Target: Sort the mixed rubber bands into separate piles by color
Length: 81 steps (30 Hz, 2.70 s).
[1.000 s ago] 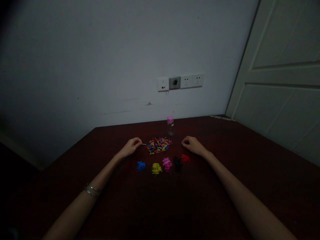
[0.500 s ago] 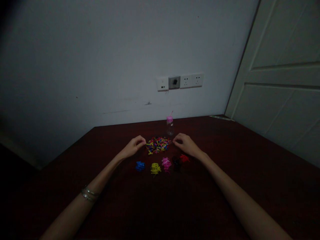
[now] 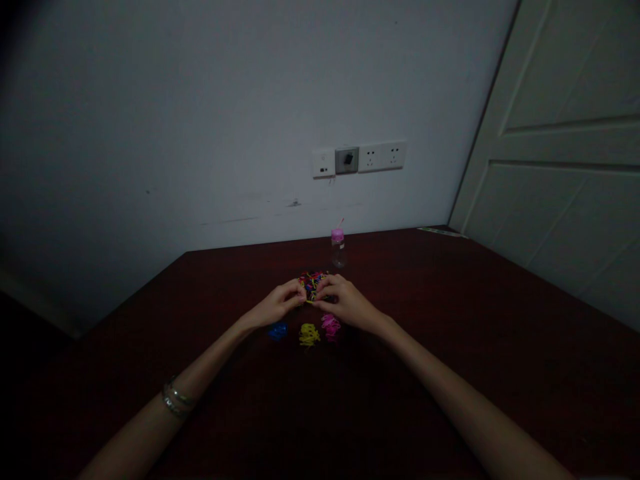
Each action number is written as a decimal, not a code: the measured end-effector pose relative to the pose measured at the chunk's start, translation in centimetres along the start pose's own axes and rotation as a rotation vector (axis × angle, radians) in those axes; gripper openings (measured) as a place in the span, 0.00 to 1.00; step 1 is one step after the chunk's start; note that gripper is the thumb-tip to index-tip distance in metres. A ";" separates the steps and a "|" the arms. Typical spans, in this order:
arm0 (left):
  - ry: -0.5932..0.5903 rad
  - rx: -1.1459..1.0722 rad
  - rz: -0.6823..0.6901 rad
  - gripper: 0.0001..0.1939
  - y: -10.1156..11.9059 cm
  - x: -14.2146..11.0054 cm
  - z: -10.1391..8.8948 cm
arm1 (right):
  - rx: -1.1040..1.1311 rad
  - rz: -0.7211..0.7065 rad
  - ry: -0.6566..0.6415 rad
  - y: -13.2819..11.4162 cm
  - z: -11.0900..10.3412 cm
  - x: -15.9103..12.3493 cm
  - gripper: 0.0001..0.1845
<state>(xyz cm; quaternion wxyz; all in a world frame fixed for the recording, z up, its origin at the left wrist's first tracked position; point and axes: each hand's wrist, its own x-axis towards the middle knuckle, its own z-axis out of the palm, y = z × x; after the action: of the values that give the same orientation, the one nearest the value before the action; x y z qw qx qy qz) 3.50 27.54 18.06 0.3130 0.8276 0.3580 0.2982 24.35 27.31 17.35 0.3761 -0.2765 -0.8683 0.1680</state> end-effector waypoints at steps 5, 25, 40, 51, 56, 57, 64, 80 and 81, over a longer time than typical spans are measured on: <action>-0.031 -0.047 0.007 0.08 0.3 -0.1 0.2 | -0.023 -0.002 -0.030 0.0 0.4 -0.1 0.06; 0.381 0.008 -0.401 0.13 -8.0 0.1 -3.1 | -0.165 0.016 -0.312 -1.6 1.1 -0.7 0.08; 0.133 0.321 -0.272 0.11 -8.8 -0.4 -3.4 | -0.318 0.224 0.012 7.5 -4.2 -2.0 0.11; 0.126 0.326 -0.234 0.07 -8.7 -0.5 -3.3 | -0.300 0.293 0.027 8.9 -4.9 -2.7 0.11; 0.080 0.202 -0.172 0.08 -7.3 -0.4 -3.2 | -0.288 0.271 0.014 7.9 -4.7 -2.3 0.11; 0.076 0.177 -0.158 0.08 -6.9 -0.3 -3.1 | -0.282 0.261 0.012 7.5 -4.6 -2.1 0.11; 0.059 0.032 -0.096 0.08 -3.3 0.2 -1.5 | -0.140 0.094 -0.015 3.8 -2.7 -0.9 0.11; 0.134 -0.048 -0.108 0.13 -0.9 0.3 1.1 | -0.071 0.053 -0.127 1.3 -2.4 -0.3 0.08; 0.151 -0.065 -0.128 0.14 -1.4 0.4 0.9 | -0.075 0.082 -0.133 1.8 -3.0 -0.4 0.09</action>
<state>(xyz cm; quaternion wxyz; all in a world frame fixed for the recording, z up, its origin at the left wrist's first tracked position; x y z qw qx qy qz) 3.80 28.29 16.58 0.3300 0.7677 0.4229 0.3507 27.45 28.78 18.18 0.2996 -0.3140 -0.8850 0.1687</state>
